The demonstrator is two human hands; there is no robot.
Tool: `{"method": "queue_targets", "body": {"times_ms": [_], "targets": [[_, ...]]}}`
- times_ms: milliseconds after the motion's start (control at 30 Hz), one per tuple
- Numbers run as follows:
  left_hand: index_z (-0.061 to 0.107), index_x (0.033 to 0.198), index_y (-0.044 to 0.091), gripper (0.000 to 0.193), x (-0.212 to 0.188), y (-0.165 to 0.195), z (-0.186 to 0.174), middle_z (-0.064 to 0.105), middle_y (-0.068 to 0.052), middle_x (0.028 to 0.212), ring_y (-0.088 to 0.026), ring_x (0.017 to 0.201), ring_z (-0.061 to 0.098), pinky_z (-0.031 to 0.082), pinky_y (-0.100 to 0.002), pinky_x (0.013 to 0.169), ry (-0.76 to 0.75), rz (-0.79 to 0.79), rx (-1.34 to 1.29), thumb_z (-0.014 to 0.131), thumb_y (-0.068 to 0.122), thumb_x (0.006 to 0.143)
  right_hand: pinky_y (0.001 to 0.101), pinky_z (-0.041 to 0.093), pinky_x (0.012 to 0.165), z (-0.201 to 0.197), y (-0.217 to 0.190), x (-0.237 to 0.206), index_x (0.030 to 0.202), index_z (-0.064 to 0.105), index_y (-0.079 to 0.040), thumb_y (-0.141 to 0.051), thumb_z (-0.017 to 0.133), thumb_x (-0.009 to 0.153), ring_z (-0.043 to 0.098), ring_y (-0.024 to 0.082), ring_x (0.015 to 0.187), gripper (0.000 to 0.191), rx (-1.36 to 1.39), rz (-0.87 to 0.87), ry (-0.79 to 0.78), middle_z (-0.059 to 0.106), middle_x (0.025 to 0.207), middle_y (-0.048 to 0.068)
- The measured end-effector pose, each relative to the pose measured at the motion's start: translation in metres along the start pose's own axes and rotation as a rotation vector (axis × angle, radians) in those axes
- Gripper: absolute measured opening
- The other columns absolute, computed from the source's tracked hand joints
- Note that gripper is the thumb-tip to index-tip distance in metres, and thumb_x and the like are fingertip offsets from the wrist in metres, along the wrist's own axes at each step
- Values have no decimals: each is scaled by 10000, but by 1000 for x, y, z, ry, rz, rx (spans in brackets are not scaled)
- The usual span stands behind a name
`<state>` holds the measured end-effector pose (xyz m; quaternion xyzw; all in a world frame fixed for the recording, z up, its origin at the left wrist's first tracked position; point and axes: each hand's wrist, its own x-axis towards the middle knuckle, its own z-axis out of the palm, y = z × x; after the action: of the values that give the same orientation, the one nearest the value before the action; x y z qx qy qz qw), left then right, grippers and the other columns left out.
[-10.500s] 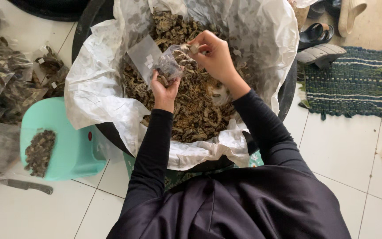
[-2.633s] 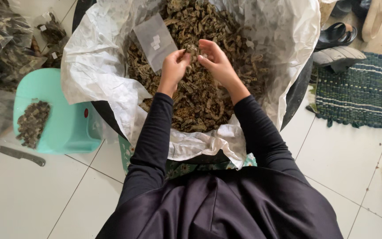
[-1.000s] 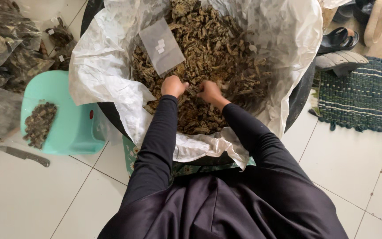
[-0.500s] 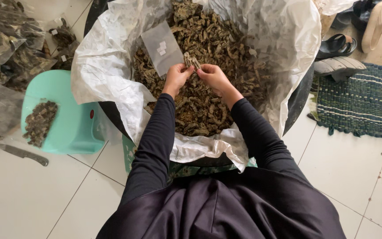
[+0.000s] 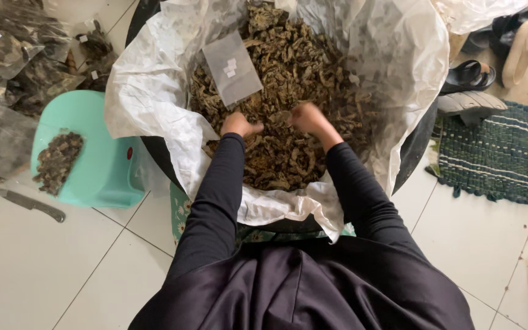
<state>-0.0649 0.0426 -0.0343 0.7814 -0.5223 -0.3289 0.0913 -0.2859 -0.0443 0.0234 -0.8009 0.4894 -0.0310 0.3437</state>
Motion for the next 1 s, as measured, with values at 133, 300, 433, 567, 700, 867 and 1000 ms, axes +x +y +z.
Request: {"method": "queue_targets", "body": {"times_ms": [133, 300, 433, 567, 700, 867, 1000], "targets": [[568, 1441, 42, 437, -8, -13, -27, 510, -211, 1533, -336, 1296, 619, 531, -446, 1109, 528, -299, -239, 633, 56, 1010, 523, 514, 901, 7, -16, -8, 1266, 591, 12, -350, 764, 925, 595, 423, 1112, 526, -341, -1, -116, 602, 1223, 231], [393, 1554, 114, 754, -2, -46, -62, 280, -199, 1618, -429, 1376, 403, 447, -547, 1059, 369, -246, 103, 701, -23, 880, 508, 524, 880, -1, -33, -23, 1353, 562, -28, -289, 734, 937, 611, 412, 1082, 520, -235, -185, -5, 604, 1200, 217], [562, 1435, 138, 476, 8, -53, -61, 426, -151, 1545, -392, 1362, 466, 397, -635, 1093, 415, -96, 357, 645, 66, 972, 516, 517, 890, -6, -31, -25, 1330, 579, -23, -283, 750, 931, 602, 422, 1101, 506, -286, -308, 51, 613, 1176, 221], [709, 1274, 68, 255, 14, -41, -74, 635, -195, 1312, -416, 1176, 614, 430, -675, 1054, 195, -151, 363, 594, 107, 1049, 512, 519, 911, -3, -27, -23, 1309, 591, -22, -289, 757, 926, 608, 422, 1117, 495, -330, -300, 28, 620, 1165, 219], [746, 1137, 31, 300, 13, -12, -106, 706, -185, 1121, -331, 982, 670, 509, -514, 949, -84, -103, 358, 671, 285, 997, 478, 544, 926, 0, -36, -25, 1346, 552, 9, -270, 745, 944, 628, 394, 1152, 526, -26, -406, -2, 608, 1280, 234], [753, 1079, 71, 380, -39, 31, -114, 751, -71, 993, -163, 833, 674, 569, -365, 818, -102, 110, -410, 727, 417, 924, 379, 590, 956, 3, -45, -23, 1426, 452, -41, -248, 702, 981, 656, 254, 1178, 551, 660, -348, 30, 629, 1304, 168], [779, 1034, 62, 412, -74, 68, -79, 772, -23, 897, -108, 780, 696, 543, -305, 728, 46, 386, -640, 782, 442, 876, 320, 618, 880, 9, -39, -14, 1334, 544, -15, -207, 696, 990, 710, 175, 1043, 423, 882, -370, 193, 713, 1172, 113]]}}
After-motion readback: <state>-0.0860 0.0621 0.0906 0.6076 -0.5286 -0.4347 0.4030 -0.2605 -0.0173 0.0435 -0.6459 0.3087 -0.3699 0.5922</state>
